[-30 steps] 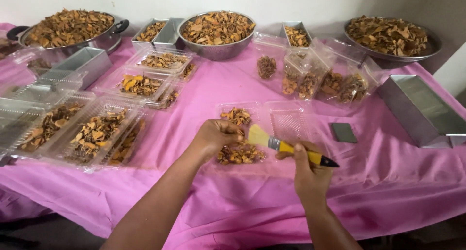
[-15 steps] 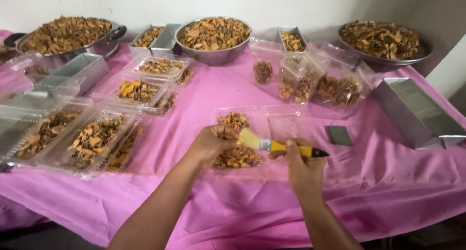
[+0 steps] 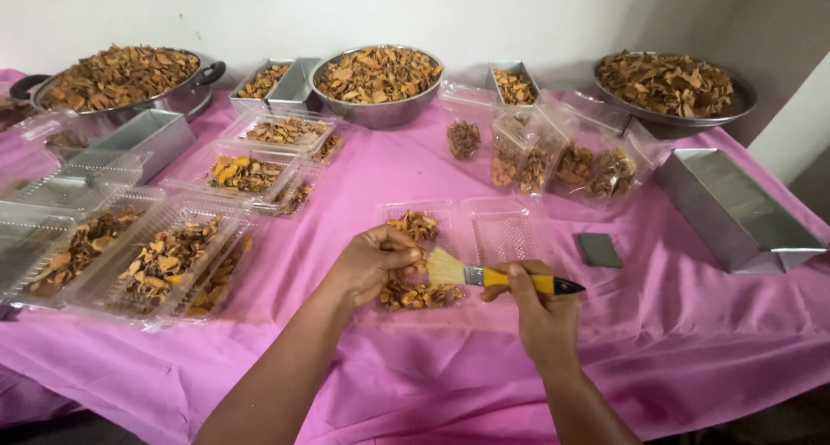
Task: The person uses a small brush to sweep dried fruit pieces into a clear plastic container on a pink tablecloth. They then pick up a small plastic bag, open it, and transfer the contents into the bag. The workspace includes multiple filled containers and large bowls of dried fruit.
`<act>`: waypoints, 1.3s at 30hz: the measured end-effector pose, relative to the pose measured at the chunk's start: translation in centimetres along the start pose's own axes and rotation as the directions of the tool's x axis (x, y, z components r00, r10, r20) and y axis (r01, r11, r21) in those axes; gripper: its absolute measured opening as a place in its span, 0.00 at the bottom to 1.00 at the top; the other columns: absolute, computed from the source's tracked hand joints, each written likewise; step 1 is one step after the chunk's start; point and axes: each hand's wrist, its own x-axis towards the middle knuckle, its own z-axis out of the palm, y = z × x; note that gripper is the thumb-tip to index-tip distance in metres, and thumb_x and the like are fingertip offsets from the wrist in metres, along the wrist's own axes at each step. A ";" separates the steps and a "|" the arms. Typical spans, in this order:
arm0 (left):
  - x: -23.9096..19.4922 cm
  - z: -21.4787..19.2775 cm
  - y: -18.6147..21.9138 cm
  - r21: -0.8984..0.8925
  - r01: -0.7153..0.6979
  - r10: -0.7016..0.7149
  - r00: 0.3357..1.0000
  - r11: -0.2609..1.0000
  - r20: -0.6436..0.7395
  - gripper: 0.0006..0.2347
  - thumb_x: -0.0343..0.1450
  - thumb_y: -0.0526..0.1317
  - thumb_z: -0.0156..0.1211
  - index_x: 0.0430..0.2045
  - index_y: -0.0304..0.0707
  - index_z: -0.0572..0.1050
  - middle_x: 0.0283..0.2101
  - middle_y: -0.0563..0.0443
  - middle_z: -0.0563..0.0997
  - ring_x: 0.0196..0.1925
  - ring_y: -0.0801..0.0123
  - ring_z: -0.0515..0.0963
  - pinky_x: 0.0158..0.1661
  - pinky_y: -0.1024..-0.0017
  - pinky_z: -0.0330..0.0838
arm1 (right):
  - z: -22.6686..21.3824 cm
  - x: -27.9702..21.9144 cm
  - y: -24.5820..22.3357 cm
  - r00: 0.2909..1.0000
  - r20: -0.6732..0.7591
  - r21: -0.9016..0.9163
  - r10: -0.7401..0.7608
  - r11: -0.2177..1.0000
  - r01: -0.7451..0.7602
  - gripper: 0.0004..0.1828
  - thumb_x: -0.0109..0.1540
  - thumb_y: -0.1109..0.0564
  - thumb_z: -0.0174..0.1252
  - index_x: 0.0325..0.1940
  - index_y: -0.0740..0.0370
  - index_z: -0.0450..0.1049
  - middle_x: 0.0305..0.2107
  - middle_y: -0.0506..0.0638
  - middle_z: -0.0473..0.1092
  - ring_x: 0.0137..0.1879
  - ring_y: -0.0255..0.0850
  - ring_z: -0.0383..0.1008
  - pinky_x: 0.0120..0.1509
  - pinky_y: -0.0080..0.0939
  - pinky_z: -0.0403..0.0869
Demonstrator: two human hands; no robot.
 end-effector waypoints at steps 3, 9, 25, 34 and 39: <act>0.7 -0.3 -0.1 -0.038 0.017 -0.020 0.995 0.999 -0.097 0.04 0.69 0.22 0.63 0.30 0.26 0.78 0.33 0.36 0.82 0.31 0.59 0.82 0.35 0.73 0.83 | 0.5 0.6 1.6 0.987 -0.156 0.338 -0.045 0.936 0.096 0.08 0.68 0.63 0.52 0.41 0.73 0.74 0.38 0.66 0.78 0.31 0.49 0.81 0.38 0.45 0.83; 1.1 0.3 -0.4 -0.105 -0.008 -0.002 0.995 0.994 -0.097 0.07 0.68 0.22 0.64 0.26 0.32 0.77 0.29 0.42 0.80 0.28 0.63 0.81 0.32 0.73 0.82 | 1.5 -0.3 0.2 0.999 -0.044 0.086 0.003 0.996 0.001 0.15 0.69 0.61 0.48 0.47 0.73 0.78 0.25 0.61 0.80 0.32 0.45 0.84 0.40 0.38 0.82; 1.4 -0.9 -2.2 -0.398 0.099 -0.151 0.983 0.912 -0.101 0.06 0.70 0.22 0.58 0.34 0.30 0.76 0.41 0.32 0.82 0.45 0.48 0.84 0.45 0.62 0.84 | 0.7 -1.6 1.3 0.983 -0.029 0.092 -0.180 0.979 0.182 0.12 0.70 0.60 0.48 0.45 0.67 0.78 0.25 0.54 0.79 0.29 0.42 0.84 0.36 0.41 0.85; 0.5 0.0 -1.5 -0.199 -0.044 0.013 0.988 0.979 -0.154 0.06 0.68 0.21 0.61 0.33 0.28 0.77 0.34 0.34 0.82 0.38 0.52 0.85 0.44 0.63 0.85 | 1.0 -1.2 1.6 0.987 0.031 0.026 -0.158 0.987 0.158 0.14 0.69 0.60 0.49 0.44 0.71 0.79 0.20 0.54 0.79 0.27 0.41 0.83 0.44 0.40 0.83; -1.7 3.2 -1.4 0.220 -0.235 0.269 0.953 0.947 -0.141 0.11 0.58 0.23 0.77 0.29 0.32 0.83 0.27 0.45 0.82 0.30 0.67 0.84 0.34 0.70 0.83 | 2.7 0.3 0.9 0.967 -0.244 0.493 -0.070 0.850 0.186 0.06 0.69 0.67 0.54 0.44 0.60 0.75 0.32 0.54 0.77 0.33 0.41 0.79 0.35 0.41 0.83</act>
